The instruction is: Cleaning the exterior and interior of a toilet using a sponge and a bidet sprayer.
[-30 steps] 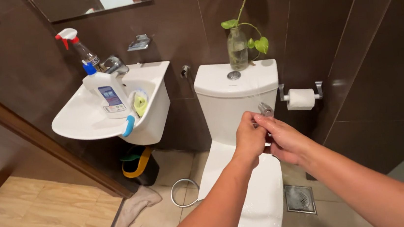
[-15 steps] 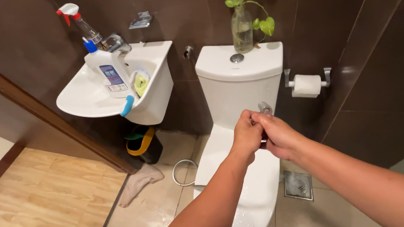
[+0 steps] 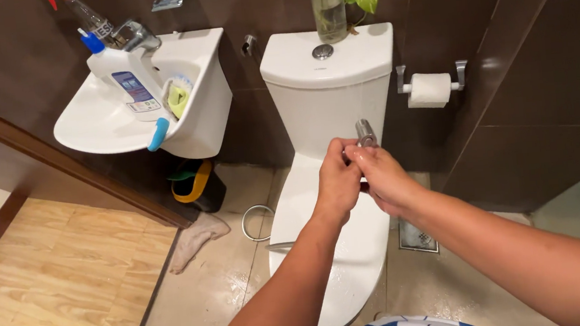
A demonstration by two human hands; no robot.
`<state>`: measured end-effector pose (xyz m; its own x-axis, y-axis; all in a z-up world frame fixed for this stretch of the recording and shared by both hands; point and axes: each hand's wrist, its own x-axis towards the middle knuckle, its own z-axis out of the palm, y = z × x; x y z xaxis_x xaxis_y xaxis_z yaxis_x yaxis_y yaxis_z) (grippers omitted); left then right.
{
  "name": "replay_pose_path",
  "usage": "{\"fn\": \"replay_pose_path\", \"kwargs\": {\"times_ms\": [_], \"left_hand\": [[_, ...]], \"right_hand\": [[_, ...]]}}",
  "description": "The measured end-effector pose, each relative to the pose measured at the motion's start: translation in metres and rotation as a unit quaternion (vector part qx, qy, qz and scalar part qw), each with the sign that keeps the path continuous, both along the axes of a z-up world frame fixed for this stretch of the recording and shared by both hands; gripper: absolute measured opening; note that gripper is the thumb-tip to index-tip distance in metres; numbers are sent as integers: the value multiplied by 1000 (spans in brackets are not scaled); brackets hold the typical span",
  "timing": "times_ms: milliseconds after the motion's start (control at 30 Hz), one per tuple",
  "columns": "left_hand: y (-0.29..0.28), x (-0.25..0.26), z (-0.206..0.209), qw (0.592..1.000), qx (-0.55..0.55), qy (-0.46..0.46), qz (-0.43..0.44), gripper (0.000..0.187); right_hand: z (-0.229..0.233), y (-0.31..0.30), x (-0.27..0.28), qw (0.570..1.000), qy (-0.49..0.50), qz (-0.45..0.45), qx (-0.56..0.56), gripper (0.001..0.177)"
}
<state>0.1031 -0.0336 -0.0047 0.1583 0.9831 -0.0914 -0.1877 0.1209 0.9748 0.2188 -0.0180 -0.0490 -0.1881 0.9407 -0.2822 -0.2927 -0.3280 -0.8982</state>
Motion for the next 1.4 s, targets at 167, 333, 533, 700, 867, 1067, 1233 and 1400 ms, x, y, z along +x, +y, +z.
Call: {"fn": "replay_pose_path", "kwargs": {"times_ms": [167, 333, 533, 700, 867, 1067, 1233, 1400], "left_hand": [[11, 12, -32, 999, -24, 4, 24, 17], [18, 23, -24, 1000, 19, -17, -14, 20], [24, 33, 5, 999, 20, 32, -8, 18], [23, 40, 5, 999, 7, 39, -25, 16], [29, 45, 28, 997, 51, 54, -28, 15], [32, 49, -2, 997, 59, 58, -11, 16], [26, 49, 10, 994, 73, 72, -23, 19], [30, 48, 33, 995, 21, 82, -47, 20]], "right_hand": [[6, -2, 2, 999, -1, -15, -35, 31], [9, 0, 13, 997, -11, -70, -23, 29], [30, 7, 24, 997, 1, -82, 1, 28], [39, -1, 25, 994, -3, -107, -19, 28], [36, 14, 36, 991, 6, -133, 26, 29], [44, 4, 32, 993, 7, -115, -6, 30], [45, -2, 34, 990, -13, -137, -7, 30], [50, 7, 36, 989, 0, -147, 1, 28]]}}
